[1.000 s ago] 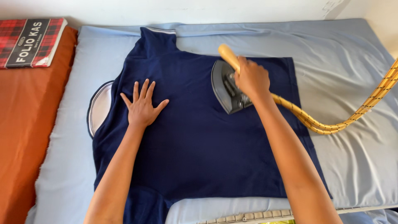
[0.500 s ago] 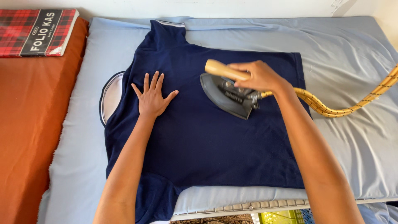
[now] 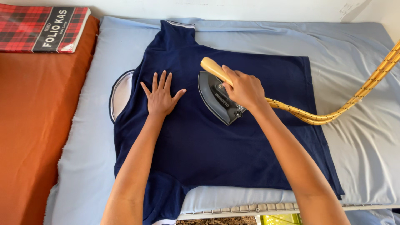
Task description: The person lays a navy blue polo shirt on an ironing board, turns it inside out, and smooths the fabric. They then use a steam iron to press the shirt, moving the iron back and forth across the body and sleeves while holding the fabric taut with the other hand.
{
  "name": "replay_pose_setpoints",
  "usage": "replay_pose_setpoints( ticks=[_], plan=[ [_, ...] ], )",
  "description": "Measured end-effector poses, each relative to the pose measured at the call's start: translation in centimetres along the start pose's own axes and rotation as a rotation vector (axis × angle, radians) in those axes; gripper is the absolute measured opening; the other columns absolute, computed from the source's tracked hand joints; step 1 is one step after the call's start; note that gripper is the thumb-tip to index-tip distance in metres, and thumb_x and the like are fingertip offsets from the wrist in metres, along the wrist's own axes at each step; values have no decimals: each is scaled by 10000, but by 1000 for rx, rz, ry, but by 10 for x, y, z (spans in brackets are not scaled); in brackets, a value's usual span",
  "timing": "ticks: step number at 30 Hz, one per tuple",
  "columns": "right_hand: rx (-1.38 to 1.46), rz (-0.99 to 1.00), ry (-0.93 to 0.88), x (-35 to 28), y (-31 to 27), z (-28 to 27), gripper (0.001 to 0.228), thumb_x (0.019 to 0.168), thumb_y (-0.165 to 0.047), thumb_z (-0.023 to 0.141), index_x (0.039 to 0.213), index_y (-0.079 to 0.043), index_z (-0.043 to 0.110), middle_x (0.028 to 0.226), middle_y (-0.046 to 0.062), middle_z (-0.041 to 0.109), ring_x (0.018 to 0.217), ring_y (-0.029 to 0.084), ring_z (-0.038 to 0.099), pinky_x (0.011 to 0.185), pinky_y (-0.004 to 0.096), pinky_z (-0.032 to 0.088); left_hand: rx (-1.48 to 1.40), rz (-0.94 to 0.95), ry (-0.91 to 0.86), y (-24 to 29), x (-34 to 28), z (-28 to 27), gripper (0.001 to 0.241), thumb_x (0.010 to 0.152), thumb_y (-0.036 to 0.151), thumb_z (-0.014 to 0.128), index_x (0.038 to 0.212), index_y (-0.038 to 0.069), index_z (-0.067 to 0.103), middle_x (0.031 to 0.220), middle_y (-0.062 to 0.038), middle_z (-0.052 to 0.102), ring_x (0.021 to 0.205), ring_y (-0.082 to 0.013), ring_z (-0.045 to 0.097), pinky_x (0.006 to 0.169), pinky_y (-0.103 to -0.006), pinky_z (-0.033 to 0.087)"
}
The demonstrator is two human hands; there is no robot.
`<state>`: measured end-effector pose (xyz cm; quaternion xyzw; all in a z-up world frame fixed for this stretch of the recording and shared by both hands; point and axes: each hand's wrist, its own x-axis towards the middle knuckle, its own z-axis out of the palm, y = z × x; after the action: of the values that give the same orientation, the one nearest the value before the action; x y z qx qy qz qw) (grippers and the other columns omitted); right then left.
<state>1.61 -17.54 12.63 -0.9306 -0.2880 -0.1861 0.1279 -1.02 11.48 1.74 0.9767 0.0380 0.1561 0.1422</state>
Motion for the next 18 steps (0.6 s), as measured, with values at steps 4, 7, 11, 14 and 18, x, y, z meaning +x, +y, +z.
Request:
replay_pose_setpoints(
  ticks=[4,7,11,14,18],
  plan=[
    [-58,73,-39,33,1,19,557,935,-277,699,1458,-137,567,981,101,748,734,331,729,668,453,593,9,-9,-20,2,0,-1,950,907,820,352,1588,158,348,1662,-51,295,1556,-308,142,1173,-721,-24],
    [-88,42,-31,53,2,29,556,939,-280,692,1456,-126,557,987,107,745,729,340,727,654,460,591,11,-21,-46,2,0,-2,951,901,821,353,1590,166,334,1664,-47,278,1557,-301,130,1175,-712,-30],
    [-163,-60,-2,69,5,42,544,958,-291,681,1452,-108,546,990,111,742,703,345,724,631,461,589,17,-14,-38,2,2,0,955,909,815,354,1596,153,326,1666,-48,273,1555,-304,127,1176,-707,-29],
    [-195,-102,3,74,7,49,539,968,-290,679,1448,-85,543,972,119,740,701,344,725,609,454,588,12,-10,-43,1,0,4,942,922,802,358,1598,147,330,1669,-55,273,1562,-306,126,1176,-707,-26],
    [-196,-68,24,88,5,60,524,968,-268,682,1430,-61,549,941,125,738,719,340,729,604,443,589,19,-5,-18,1,0,2,927,931,791,368,1590,141,346,1670,-57,282,1557,-307,139,1179,-710,-28]
  ],
)
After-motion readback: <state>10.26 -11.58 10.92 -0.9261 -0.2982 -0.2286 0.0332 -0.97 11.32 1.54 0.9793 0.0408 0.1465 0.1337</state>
